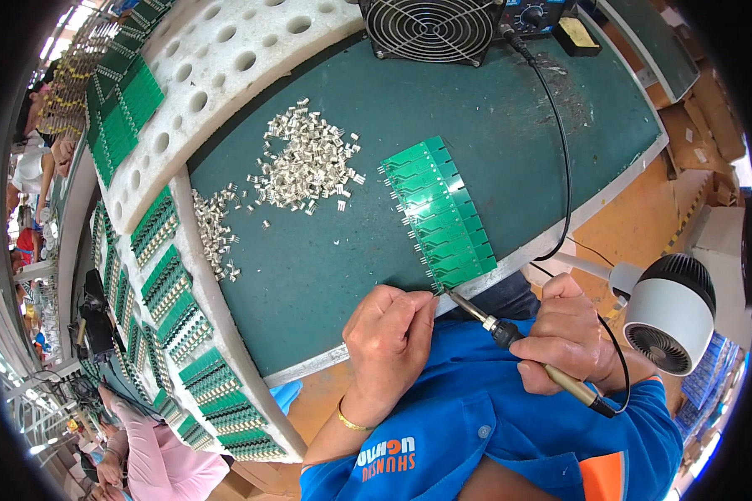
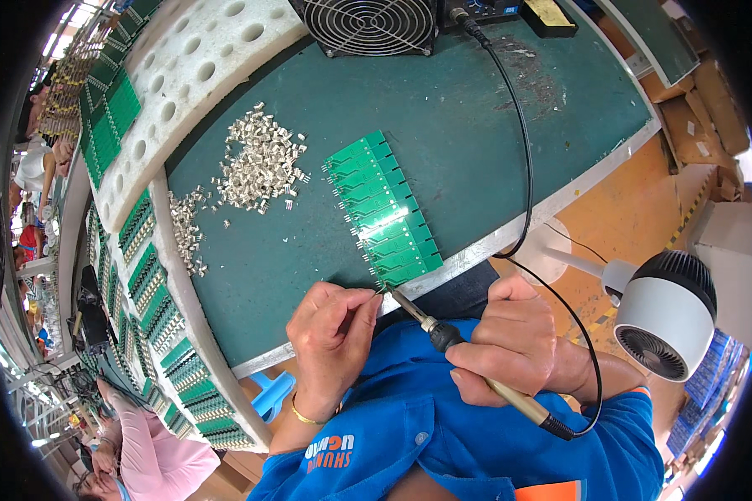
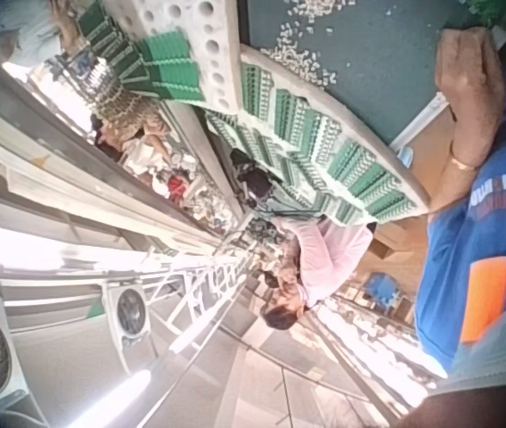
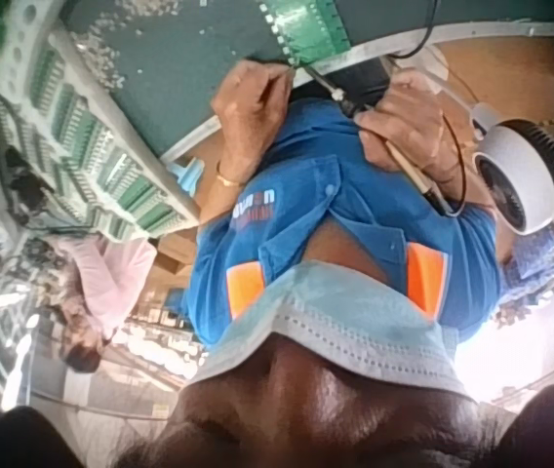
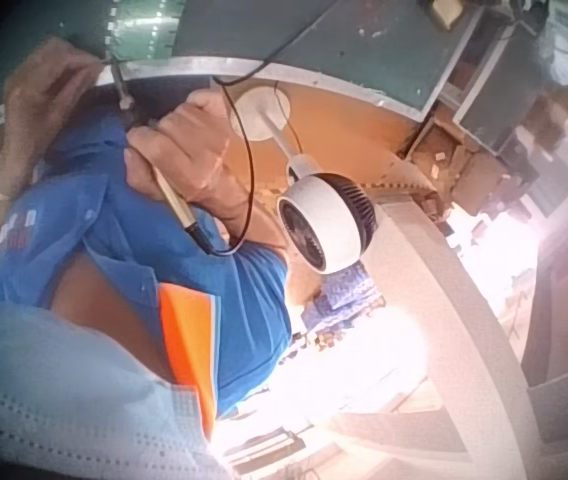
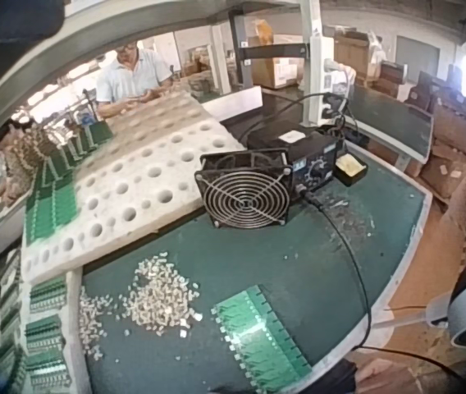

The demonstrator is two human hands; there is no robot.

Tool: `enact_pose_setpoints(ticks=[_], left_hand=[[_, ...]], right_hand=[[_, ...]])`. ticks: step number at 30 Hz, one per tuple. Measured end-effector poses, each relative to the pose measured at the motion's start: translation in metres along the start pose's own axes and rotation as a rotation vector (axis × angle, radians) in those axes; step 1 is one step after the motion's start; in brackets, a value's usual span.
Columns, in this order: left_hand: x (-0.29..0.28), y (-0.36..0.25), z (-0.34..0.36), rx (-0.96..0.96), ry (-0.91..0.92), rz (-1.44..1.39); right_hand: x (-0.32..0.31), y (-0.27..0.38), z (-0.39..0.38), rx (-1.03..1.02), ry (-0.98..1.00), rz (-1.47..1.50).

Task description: The person solders components onto a circuit board strip using a soldering iron and wire, places the soldered board onto a foam rack, and solders components onto another circuit board strip.

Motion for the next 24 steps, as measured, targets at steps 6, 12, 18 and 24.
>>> enact_pose_setpoints(ticks=[6,12,18,24], left_hand=[[0.0002,-0.0013,0.001,-0.012,0.015,-0.002],[0.0005,0.0009,-0.0019,-0.018,0.022,-0.001],[0.0013,0.0004,-0.0027,0.006,0.045,0.007],[-0.003,0.0051,-0.0022,0.028,0.017,-0.041]], right_hand=[[-0.0003,0.0008,0.0006,-0.003,0.002,0.001],[0.0006,0.0017,-0.0011,-0.007,-0.001,0.007],[0.0003,0.0034,-0.0013,-0.018,0.002,0.002],[-0.0068,-0.0019,0.0019,-0.015,-0.021,-0.007]])
Point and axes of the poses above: each hand's wrist, its own z-axis towards the middle knuckle, its own x-axis out of the palm, y = z × x, the point moved 8 cm from there along z, towards the middle knuckle, and after that the axes turned 2 degrees about -z, right-handed, at the moved point
